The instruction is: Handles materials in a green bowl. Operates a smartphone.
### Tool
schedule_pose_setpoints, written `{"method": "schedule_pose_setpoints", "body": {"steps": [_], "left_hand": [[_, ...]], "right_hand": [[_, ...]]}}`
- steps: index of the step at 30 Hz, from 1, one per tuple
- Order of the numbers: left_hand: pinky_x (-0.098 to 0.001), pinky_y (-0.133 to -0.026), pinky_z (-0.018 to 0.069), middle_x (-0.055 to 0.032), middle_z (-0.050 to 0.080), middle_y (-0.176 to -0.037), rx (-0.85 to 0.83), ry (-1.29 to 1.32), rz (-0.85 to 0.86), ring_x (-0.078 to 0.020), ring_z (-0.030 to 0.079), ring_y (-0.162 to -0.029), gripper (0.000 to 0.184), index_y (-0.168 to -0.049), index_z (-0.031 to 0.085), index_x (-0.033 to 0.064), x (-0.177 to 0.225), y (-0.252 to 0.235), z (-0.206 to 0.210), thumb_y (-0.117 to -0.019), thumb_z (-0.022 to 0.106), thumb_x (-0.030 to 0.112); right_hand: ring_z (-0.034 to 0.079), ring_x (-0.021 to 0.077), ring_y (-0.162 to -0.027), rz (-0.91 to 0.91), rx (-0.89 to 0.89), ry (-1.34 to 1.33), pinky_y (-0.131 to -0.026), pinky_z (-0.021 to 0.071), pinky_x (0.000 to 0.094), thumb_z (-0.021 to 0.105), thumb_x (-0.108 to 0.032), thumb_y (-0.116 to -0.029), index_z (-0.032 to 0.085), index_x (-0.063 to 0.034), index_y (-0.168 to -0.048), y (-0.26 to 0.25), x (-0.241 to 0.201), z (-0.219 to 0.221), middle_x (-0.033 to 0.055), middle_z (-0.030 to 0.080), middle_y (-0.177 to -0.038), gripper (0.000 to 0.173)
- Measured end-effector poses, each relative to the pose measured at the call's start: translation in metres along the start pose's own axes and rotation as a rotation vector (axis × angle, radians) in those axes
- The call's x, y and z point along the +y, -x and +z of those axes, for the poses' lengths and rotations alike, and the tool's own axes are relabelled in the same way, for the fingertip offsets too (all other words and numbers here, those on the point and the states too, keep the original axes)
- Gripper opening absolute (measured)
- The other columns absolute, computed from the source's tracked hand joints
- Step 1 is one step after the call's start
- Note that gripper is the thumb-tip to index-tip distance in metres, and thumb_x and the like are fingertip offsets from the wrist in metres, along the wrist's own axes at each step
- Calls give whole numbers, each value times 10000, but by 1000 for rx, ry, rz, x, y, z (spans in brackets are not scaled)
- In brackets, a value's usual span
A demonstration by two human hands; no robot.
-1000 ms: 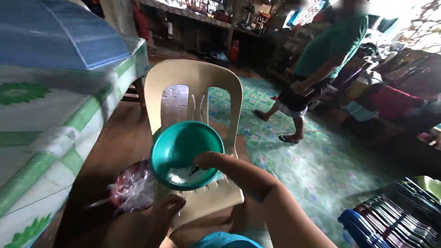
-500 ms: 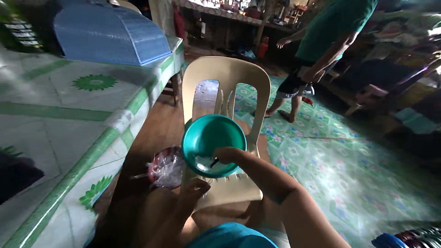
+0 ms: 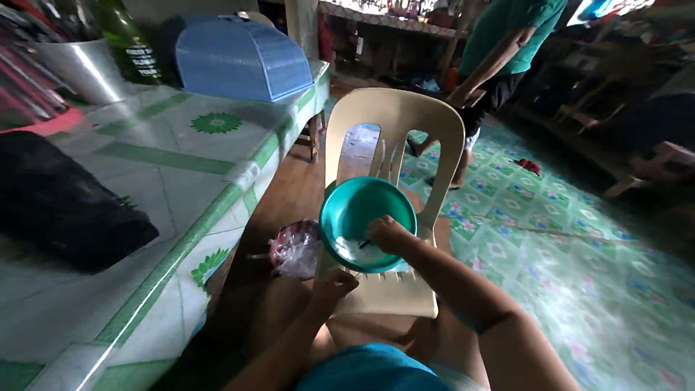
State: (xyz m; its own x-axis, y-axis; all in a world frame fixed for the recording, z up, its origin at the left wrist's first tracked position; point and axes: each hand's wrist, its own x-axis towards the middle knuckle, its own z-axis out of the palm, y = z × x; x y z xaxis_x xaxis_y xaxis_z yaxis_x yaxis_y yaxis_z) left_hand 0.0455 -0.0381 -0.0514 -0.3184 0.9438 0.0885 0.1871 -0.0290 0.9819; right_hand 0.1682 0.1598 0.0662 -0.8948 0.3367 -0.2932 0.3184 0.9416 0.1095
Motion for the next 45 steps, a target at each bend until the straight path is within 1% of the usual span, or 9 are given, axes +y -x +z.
{"method": "schedule_pose_setpoints", "body": {"steps": [4, 10, 17, 21, 25, 31, 37, 43, 45], "left_hand": [[-251, -813, 559, 18, 727, -897, 3, -3, -5, -52, 672, -857, 142, -949, 754, 82, -1, 0, 1, -878, 782, 202], [-256, -782, 550, -21, 708, -929, 55, 96, -174, -59, 652, -837, 174, -1036, 713, 22, 24, -1, -1, -926, 738, 155], [-304, -866, 564, -58, 695, -995, 391, 324, -107, -119, 662, -931, 169, -1078, 661, -5, 46, -25, -26, -948, 695, 98], [-359, -961, 535, -137, 663, -1097, 596, 444, -71, -189, 638, -1028, 215, -1146, 606, -41, 52, -56, -38, -956, 674, 31], [-395, -1010, 503, -132, 648, -1227, 720, 495, -113, -213, 612, -1129, 278, -1237, 606, 1, 56, -84, -39, -990, 668, 114], [-393, -836, 555, -92, 680, -1046, 746, 535, -132, -184, 645, -935, 226, -1137, 658, 47, 46, -117, -26, -964, 718, 179], [-397, -858, 562, -91, 690, -1042, 735, 516, -95, -186, 659, -951, 204, -1107, 671, 44, 55, -118, -15, -957, 727, 172], [-327, -838, 578, -13, 698, -972, 616, 308, 100, -111, 670, -900, 123, -1022, 685, 80, 136, -82, -14, -924, 745, 122], [-330, -889, 545, -10, 670, -1077, 568, 197, 42, -100, 634, -980, 237, -1122, 664, 87, 138, -88, -20, -949, 732, 235]], "right_hand": [[508, 430, -1353, 55, -63, -87, -1135, 369, 619, 569, 66, -953, 627, 19, -1315, -2, 8, -4, 237, 590, -1388, 369], [597, 413, -1240, 80, 28, -188, -1054, 479, 595, 608, 50, -948, 696, 18, -1200, -9, 17, 8, 210, 647, -1273, 269], [650, 378, -1119, 106, 568, -367, -1034, 424, 657, 715, -71, -929, 766, -72, -1088, 36, 39, 18, 156, 721, -1113, 168], [665, 394, -1078, 208, 872, -506, -1023, 403, 693, 706, -64, -926, 758, -33, -1073, 47, 53, 48, 183, 726, -1069, 159], [659, 375, -1110, 340, 1009, -612, -1043, 401, 672, 694, -89, -942, 748, -29, -1093, 46, 55, 71, 175, 722, -1111, 171], [644, 386, -1117, 384, 1001, -814, -1013, 496, 580, 695, -53, -940, 731, 14, -1100, 29, 50, 87, 210, 699, -1124, 177], [645, 399, -1074, 421, 1152, -824, -977, 514, 551, 675, -60, -959, 719, 35, -1115, 21, 43, 92, 231, 690, -1080, 188], [649, 342, -1055, 456, 1325, -878, -951, 527, 485, 672, -62, -947, 718, 42, -1109, 33, 24, 88, 215, 690, -1078, 198], [654, 347, -1066, 503, 1294, -930, -963, 527, 497, 668, -65, -960, 710, 50, -1134, 26, 14, 91, 226, 692, -1096, 213]]}}
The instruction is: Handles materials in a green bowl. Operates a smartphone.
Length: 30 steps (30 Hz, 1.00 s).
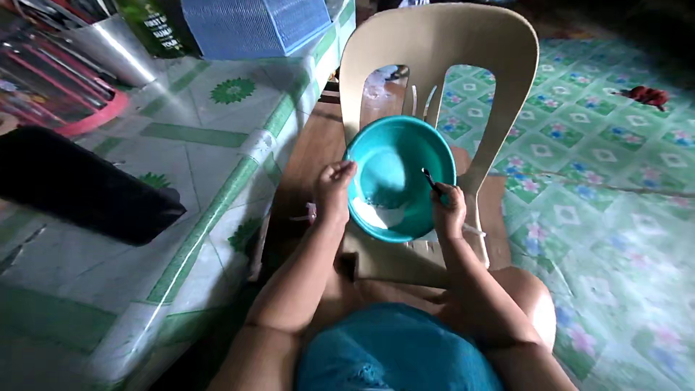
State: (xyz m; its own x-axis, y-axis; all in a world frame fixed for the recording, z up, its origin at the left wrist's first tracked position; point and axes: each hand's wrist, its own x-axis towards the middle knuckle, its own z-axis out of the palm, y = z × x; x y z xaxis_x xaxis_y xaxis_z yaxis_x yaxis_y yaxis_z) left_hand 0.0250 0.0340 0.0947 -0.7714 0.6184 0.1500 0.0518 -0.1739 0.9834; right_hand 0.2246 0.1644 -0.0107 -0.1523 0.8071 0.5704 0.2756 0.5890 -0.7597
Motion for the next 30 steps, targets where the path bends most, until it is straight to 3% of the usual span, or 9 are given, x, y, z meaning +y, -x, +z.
{"method": "schedule_pose_setpoints", "body": {"steps": [2, 5, 8, 10, 13, 21, 30], "left_hand": [[-340, -886, 539, -11, 673, -1075, 24, -5, 15, -109, 630, -981, 259, -1126, 681, 97, 2, -10, -5, -945, 741, 272], [-317, -836, 565, -2, 690, -981, 32, 47, 99, -102, 656, -906, 152, -1011, 699, 93, -2, -11, -8, -915, 770, 187], [-335, -842, 563, -12, 688, -1004, 25, 56, 62, -114, 652, -912, 191, -1039, 682, 85, -4, -2, -7, -923, 766, 211], [-317, -838, 575, -9, 695, -991, 45, 40, 104, -104, 667, -909, 168, -1019, 686, 80, 8, -8, -4, -907, 776, 167], [-320, -868, 550, -4, 687, -1023, 24, 33, 62, -96, 646, -936, 219, -1067, 687, 94, -17, -13, -4, -919, 772, 232], [-378, -878, 554, -64, 684, -1055, 95, 206, -131, -161, 650, -965, 243, -1111, 682, 57, -71, -23, 0, -925, 764, 191], [-385, -857, 554, -74, 697, -1007, 105, 210, -187, -175, 656, -925, 222, -1056, 701, 55, -99, -35, -6, -917, 779, 209]], "right_hand": [[659, 307, -1073, 31, -8, -11, -964, 537, 474, 663, -85, -970, 703, 26, -1170, -2, -11, 0, 198, 690, -1109, 232], [659, 323, -1042, -68, 68, -8, -944, 531, 476, 685, -65, -933, 719, 38, -1116, 0, -13, -1, 201, 701, -1065, 212], [662, 297, -1059, 5, 35, -15, -959, 541, 455, 671, -70, -956, 706, 29, -1156, 8, -11, -3, 188, 695, -1096, 225], [669, 305, -1026, -64, 59, -10, -941, 538, 465, 684, -62, -928, 728, 29, -1112, 2, -18, -4, 187, 711, -1047, 210], [662, 329, -1030, -59, 29, 44, -943, 527, 503, 689, -89, -944, 735, 13, -1101, 7, -13, -7, 188, 707, -1049, 193], [666, 349, -1040, 11, -163, 165, -939, 503, 576, 697, -95, -934, 757, -23, -1088, 1, 5, -10, 165, 719, -1057, 180], [664, 344, -1065, -24, -265, 282, -952, 487, 598, 699, -118, -942, 766, -57, -1081, -7, -3, -6, 146, 725, -1077, 166]]}}
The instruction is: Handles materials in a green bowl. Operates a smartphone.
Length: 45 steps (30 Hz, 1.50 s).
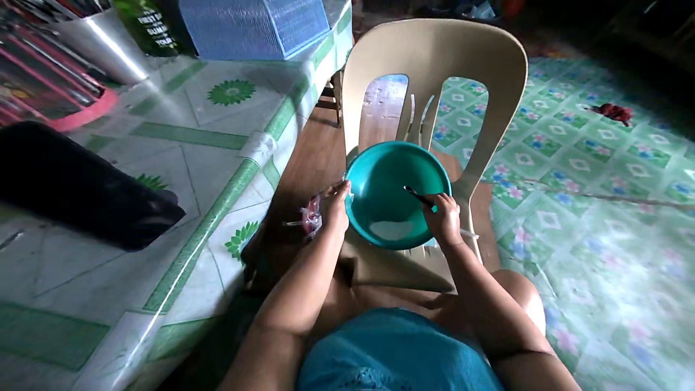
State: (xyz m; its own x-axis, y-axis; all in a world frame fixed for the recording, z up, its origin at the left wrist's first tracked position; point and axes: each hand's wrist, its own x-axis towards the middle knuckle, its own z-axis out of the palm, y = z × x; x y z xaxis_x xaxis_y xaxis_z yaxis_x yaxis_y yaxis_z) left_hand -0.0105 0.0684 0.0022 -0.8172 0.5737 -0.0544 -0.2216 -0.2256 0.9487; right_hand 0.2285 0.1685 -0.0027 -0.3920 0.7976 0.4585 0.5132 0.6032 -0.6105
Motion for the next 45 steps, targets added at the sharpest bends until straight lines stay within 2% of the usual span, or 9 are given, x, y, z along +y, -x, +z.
{"method": "schedule_pose_setpoints", "body": {"steps": [6, 10, 13, 17, 25, 29, 33, 40, 45], "left_hand": [[-411, -864, 553, -108, 704, -1004, -16, -35, 33, -199, 659, -939, 208, -1040, 699, 18, -2, -6, -3, -915, 775, 166], [-372, -854, 557, -103, 704, -998, 19, -130, 124, -173, 665, -927, 190, -1027, 697, 2, 7, -2, -8, -908, 775, 129], [-350, -929, 558, -106, 708, -1118, -41, -239, 284, -164, 672, -1059, 208, -1032, 716, 14, 22, -1, 0, -899, 787, 158], [-368, -939, 561, -85, 719, -1089, -232, -390, 423, -160, 680, -1042, 228, -1061, 733, 43, 63, -4, 48, -933, 754, 231], [-298, -923, 566, -69, 730, -997, -568, -128, 788, -113, 686, -996, 116, -979, 729, 10, 145, 14, 150, -889, 774, 67], [-386, -997, 546, -135, 709, -1111, -670, -338, 798, -212, 664, -1122, 148, -996, 736, 13, 98, 17, 121, -870, 785, 73], [-414, -965, 546, -99, 728, -1036, -628, -728, 484, -203, 681, -1036, 215, -1008, 760, 59, 36, 5, 70, -909, 782, 248], [-402, -988, 518, -91, 743, -990, -559, -819, 502, -204, 678, -1041, 219, -968, 773, 51, 31, -8, 27, -914, 766, 262], [-394, -1015, 514, -106, 752, -1041, -531, -839, 489, -207, 687, -1066, 264, -1062, 778, 40, 28, -12, 18, -935, 740, 269]], "right_hand": [[661, 345, -1101, 25, -78, 70, -1028, 419, 639, 664, -133, -957, 763, -66, -1113, -3, -7, -4, 142, 730, -1097, 196], [683, 347, -1041, -79, 45, 105, -1031, 405, 661, 668, -133, -950, 770, -64, -1075, 2, -3, -5, 140, 740, -1041, 176], [694, 346, -993, -145, 153, 79, -1001, 421, 661, 675, -134, -937, 775, -60, -1052, 7, -1, -9, 136, 745, -1007, 169], [692, 330, -993, -153, 182, 54, -991, 430, 634, 679, -147, -936, 780, -67, -1033, 12, 1, -12, 119, 751, -1006, 161], [685, 341, -988, -145, 209, -1, -928, 488, 591, 676, -140, -936, 773, -45, -1055, 21, 18, -40, 139, 740, -1002, 181], [681, 323, -990, -97, 207, -85, -946, 525, 505, 681, -110, -933, 756, 7, -1052, 22, 26, -62, 170, 732, -998, 183], [672, 352, -1030, -119, 27, 12, -962, 490, 586, 666, -144, -952, 767, -34, -1067, 11, 25, -68, 159, 732, -1022, 188], [675, 353, -1068, -317, -170, 137, -978, 447, 630, 640, -160, -968, 772, -76, -1075, -19, -9, -60, 124, 745, -1066, 190], [655, 349, -1122, -319, -342, 223, -1021, 415, 620, 613, -153, -987, 770, -86, -1105, -32, -21, -49, 128, 737, -1100, 207]]}}
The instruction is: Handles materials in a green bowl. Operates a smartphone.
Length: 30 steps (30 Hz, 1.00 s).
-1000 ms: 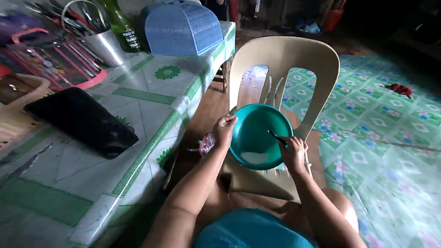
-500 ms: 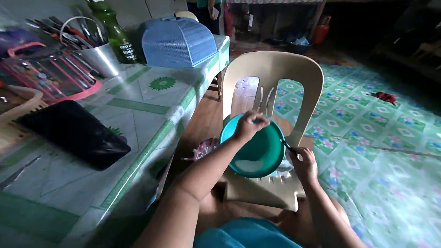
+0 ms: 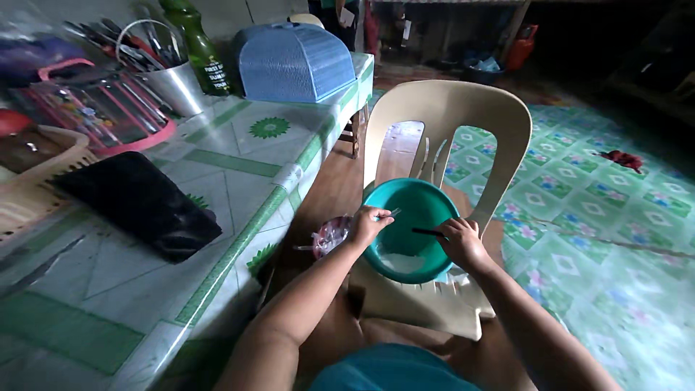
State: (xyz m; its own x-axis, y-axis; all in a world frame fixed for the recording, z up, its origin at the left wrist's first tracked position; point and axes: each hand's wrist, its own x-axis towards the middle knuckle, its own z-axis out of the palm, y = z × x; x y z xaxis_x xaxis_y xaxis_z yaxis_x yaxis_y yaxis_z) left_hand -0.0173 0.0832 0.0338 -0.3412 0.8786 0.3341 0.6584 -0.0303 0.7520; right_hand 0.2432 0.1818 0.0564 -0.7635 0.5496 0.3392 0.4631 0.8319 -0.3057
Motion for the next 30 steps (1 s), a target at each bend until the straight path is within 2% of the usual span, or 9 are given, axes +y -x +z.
{"method": "schedule_pose_setpoints", "body": {"steps": [7, 10, 14, 19, 26, 30], "left_hand": [[-374, -1017, 506, -68, 760, -1004, 49, -4, 39, -181, 684, -1058, 223, -978, 794, 74, -9, 6, 4, -940, 730, 285], [-381, -1019, 500, -61, 760, -991, 54, 7, 39, -179, 680, -1059, 200, -956, 794, 78, -7, 7, 3, -936, 738, 268], [-392, -1035, 493, -64, 760, -992, 58, -7, 35, -190, 676, -1079, 184, -945, 796, 82, -5, 8, 1, -929, 751, 259], [-423, -1055, 490, -66, 763, -1003, 80, -22, 51, -213, 678, -1104, 176, -947, 798, 86, -9, 10, 1, -920, 759, 256], [-412, -1052, 489, -53, 766, -978, 121, -44, 72, -208, 682, -1096, 156, -926, 802, 95, -11, 14, -1, -904, 780, 248], [-411, -1032, 503, -41, 769, -957, 158, -38, 104, -196, 693, -1066, 141, -912, 801, 97, -12, 14, -1, -892, 793, 236]], "right_hand": [[641, 355, -1145, -21, -139, 57, -1044, 395, 623, 594, -166, -1003, 759, -89, -1129, -4, 0, 2, 130, 729, -1127, 222], [598, 349, -1221, 11, -339, 123, -1102, 348, 609, 565, -157, -1023, 740, -94, -1175, -11, -2, -3, 139, 704, -1178, 240], [573, 355, -1244, -5, -507, 224, -1101, 341, 611, 557, -100, -1012, 725, -73, -1170, -19, -5, -3, 150, 684, -1213, 232], [565, 403, -1255, -31, -599, 302, -1068, 380, 635, 545, -14, -994, 703, -21, -1177, -27, -12, -3, 201, 649, -1254, 242], [530, 412, -1323, -43, -756, 373, -1094, 398, 608, 545, 8, -995, 670, 22, -1209, -36, -26, -4, 221, 631, -1306, 249], [560, 424, -1286, -49, -777, 389, -1076, 431, 607, 557, 16, -986, 670, 18, -1212, -37, -29, -2, 226, 639, -1280, 252]]}}
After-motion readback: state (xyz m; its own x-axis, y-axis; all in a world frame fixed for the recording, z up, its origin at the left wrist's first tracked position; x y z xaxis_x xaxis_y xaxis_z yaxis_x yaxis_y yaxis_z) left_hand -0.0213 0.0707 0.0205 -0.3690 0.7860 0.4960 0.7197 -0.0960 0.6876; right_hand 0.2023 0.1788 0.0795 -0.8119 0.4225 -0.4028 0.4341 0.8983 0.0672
